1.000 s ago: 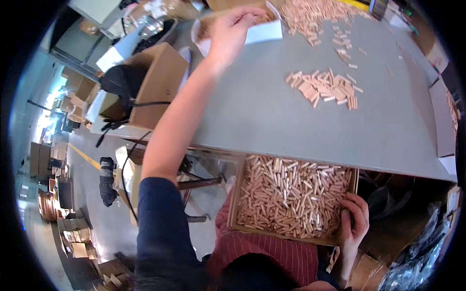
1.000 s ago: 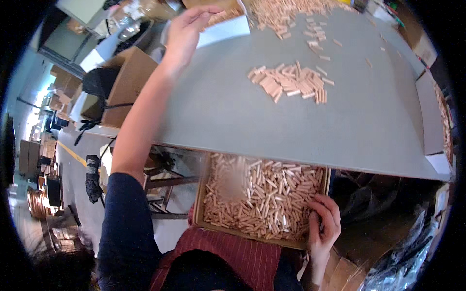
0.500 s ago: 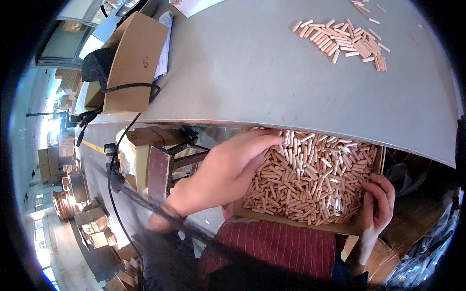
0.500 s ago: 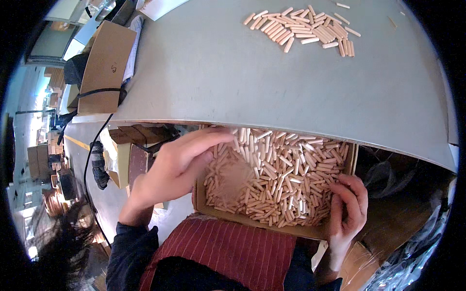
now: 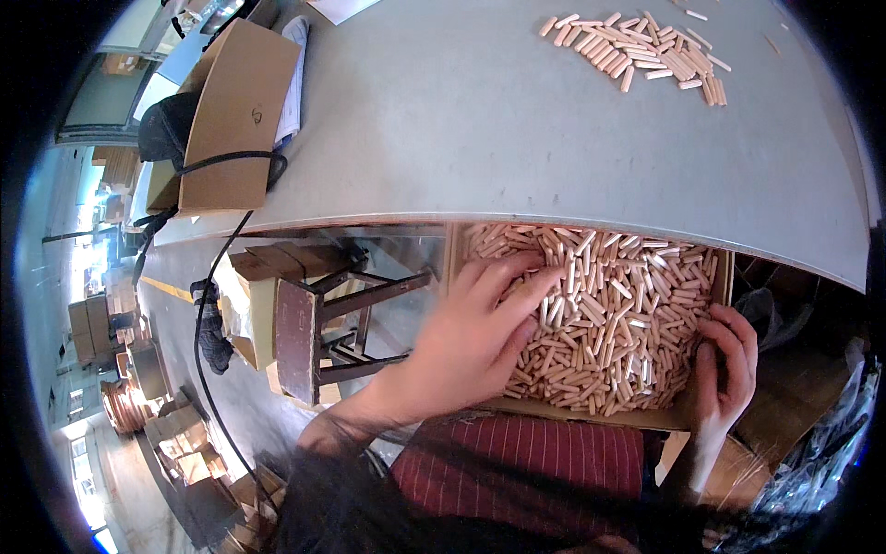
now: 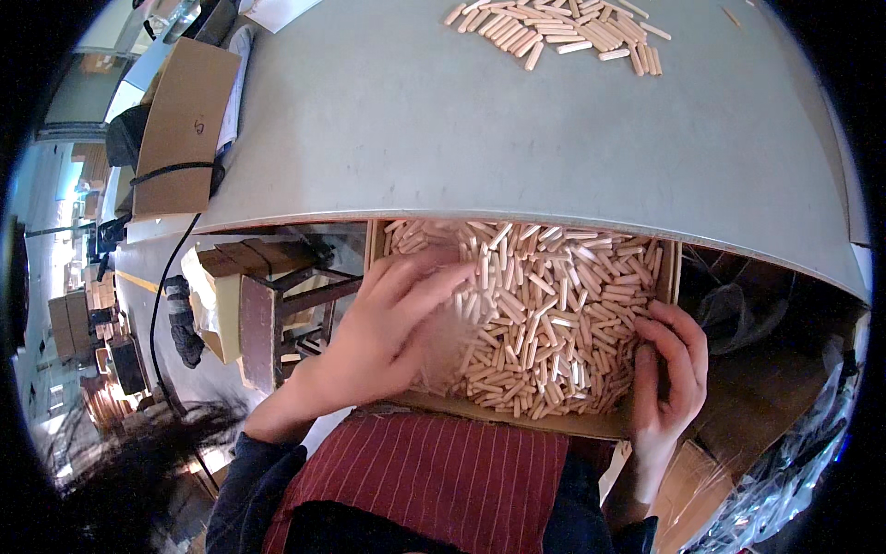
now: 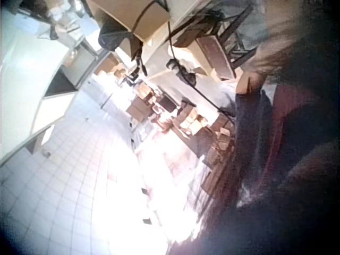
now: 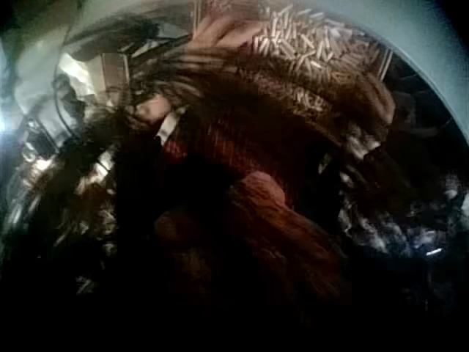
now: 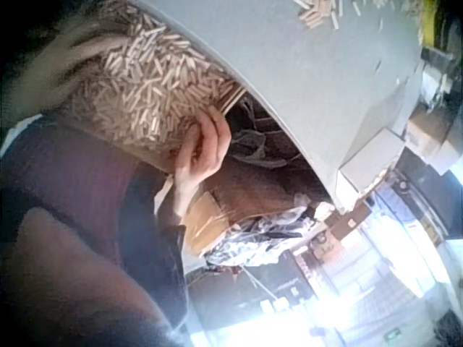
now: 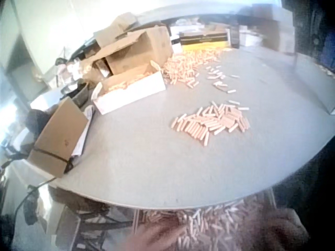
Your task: The person sorts small, light-colored cylindrical objects on a gray table using both hands. They gather the scattered items into a pile and then transfer them into a cardboard box positioned below the table surface.
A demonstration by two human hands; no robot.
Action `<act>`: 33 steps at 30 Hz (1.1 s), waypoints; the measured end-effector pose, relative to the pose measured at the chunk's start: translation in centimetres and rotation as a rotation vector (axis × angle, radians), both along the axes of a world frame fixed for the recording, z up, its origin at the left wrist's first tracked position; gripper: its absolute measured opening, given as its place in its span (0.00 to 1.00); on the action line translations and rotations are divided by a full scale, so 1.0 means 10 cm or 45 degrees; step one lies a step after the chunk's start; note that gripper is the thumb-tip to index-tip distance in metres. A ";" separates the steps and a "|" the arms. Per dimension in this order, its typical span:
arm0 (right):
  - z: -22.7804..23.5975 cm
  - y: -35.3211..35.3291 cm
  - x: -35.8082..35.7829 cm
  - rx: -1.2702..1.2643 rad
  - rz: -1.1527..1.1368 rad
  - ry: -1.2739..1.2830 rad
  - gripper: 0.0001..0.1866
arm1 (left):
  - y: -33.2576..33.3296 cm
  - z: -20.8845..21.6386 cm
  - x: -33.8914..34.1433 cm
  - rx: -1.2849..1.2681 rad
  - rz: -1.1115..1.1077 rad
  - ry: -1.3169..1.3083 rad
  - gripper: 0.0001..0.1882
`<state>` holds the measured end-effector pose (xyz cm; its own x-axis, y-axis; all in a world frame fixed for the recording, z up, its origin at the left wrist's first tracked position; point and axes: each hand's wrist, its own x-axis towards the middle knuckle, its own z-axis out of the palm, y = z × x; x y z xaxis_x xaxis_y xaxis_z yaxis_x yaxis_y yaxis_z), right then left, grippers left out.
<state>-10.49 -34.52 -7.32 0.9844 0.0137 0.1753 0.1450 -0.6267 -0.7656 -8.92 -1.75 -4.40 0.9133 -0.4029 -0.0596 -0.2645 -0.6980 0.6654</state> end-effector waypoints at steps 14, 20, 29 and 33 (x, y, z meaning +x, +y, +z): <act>-0.07 -0.03 0.00 -0.057 0.046 -0.095 0.12 | -0.55 -0.39 -0.55 -0.109 -0.115 -0.360 0.35; -0.08 -0.03 -0.01 -0.075 0.074 -0.089 0.13 | -0.49 -0.35 -0.64 -0.016 -0.230 -0.315 0.35; -0.05 -0.02 -0.02 -0.097 0.071 -0.070 0.11 | -0.24 -0.25 -0.79 -0.032 -0.142 -0.261 0.26; -0.03 -0.03 -0.02 -0.092 0.066 -0.056 0.10 | -0.06 -0.24 -0.82 0.016 -0.054 -0.339 0.23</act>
